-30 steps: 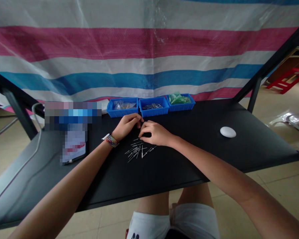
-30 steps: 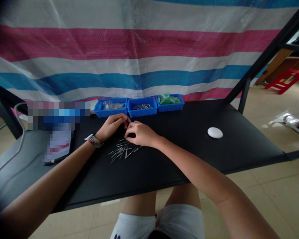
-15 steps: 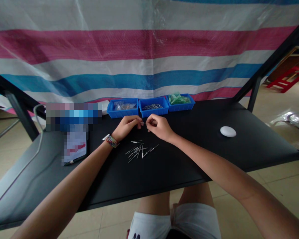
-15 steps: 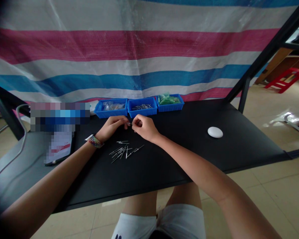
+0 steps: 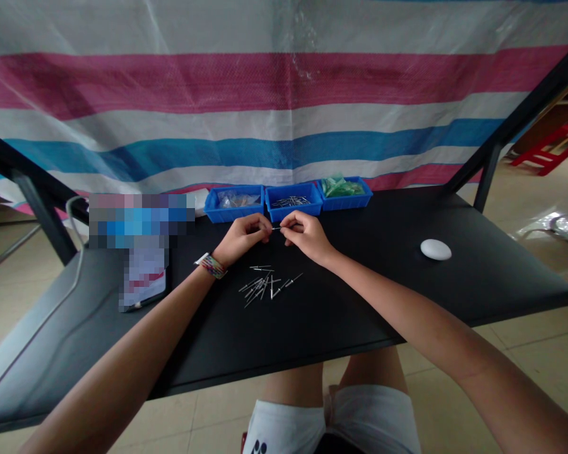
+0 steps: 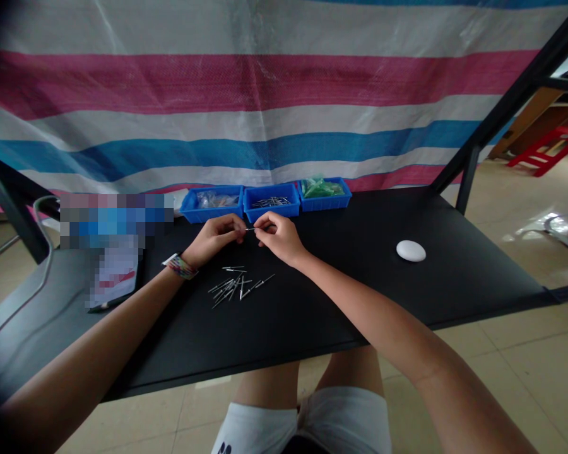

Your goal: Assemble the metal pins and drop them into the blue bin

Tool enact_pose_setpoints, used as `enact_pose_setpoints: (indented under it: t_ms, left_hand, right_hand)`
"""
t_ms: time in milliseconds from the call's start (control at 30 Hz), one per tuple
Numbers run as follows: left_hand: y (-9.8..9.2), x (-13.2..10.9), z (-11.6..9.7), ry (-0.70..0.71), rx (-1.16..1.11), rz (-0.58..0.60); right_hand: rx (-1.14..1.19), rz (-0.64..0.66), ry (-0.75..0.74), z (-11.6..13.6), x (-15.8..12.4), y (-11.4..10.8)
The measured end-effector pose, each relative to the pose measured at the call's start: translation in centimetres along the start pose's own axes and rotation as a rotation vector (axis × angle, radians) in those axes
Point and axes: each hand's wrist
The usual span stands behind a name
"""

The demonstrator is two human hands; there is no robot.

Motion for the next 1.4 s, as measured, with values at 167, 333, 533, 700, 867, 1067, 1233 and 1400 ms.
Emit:
enact_pose_setpoints:
  t_ms: [167, 333, 533, 700, 867, 1067, 1233, 1400]
  left_hand:
    - [0.07, 0.03, 0.04, 0.004, 0.018, 0.002]
    - [-0.04, 0.02, 0.01, 0.017, 0.103, -0.004]
    - [0.01, 0.11, 0.04, -0.02, 0.176, -0.016]
    - [0.03, 0.08, 0.01, -0.006, 0.023, -0.009]
    - [0.13, 0.02, 0.27, -0.014, -0.027, -0.014]
    - [-0.07, 0.08, 0.19, 0.027, 0.051, -0.007]
    - [-0.15, 0.04, -0.02, 0.007, 0.129, -0.016]
    - [-0.15, -0.01, 0.17, -0.031, 0.14, -0.02]
  right_hand:
    - [0.031, -0.015, 0.007, 0.16, 0.03, 0.07]
    - [0.056, -0.037, 0.007, 0.28, 0.01, 0.14]
    - [0.034, -0.044, 0.015, 0.48, -0.09, 0.13]
    - [0.045, -0.085, 0.01, 0.35, 0.0, 0.11]
    - [0.026, -0.105, 0.011, 0.13, 0.12, 0.05]
    - [0.03, -0.093, 0.015, 0.24, 0.06, 0.04]
    - [0.039, -0.076, 0.023, 0.21, 0.06, 0.09]
    - [0.036, -0.049, 0.019, -0.02, 0.07, 0.05]
Point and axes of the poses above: each hand's wrist, its own x-axis towards the middle knuckle, its own y-axis out of the palm, z = x × y, and after that the axes turned 4 degrees about x, right-handed
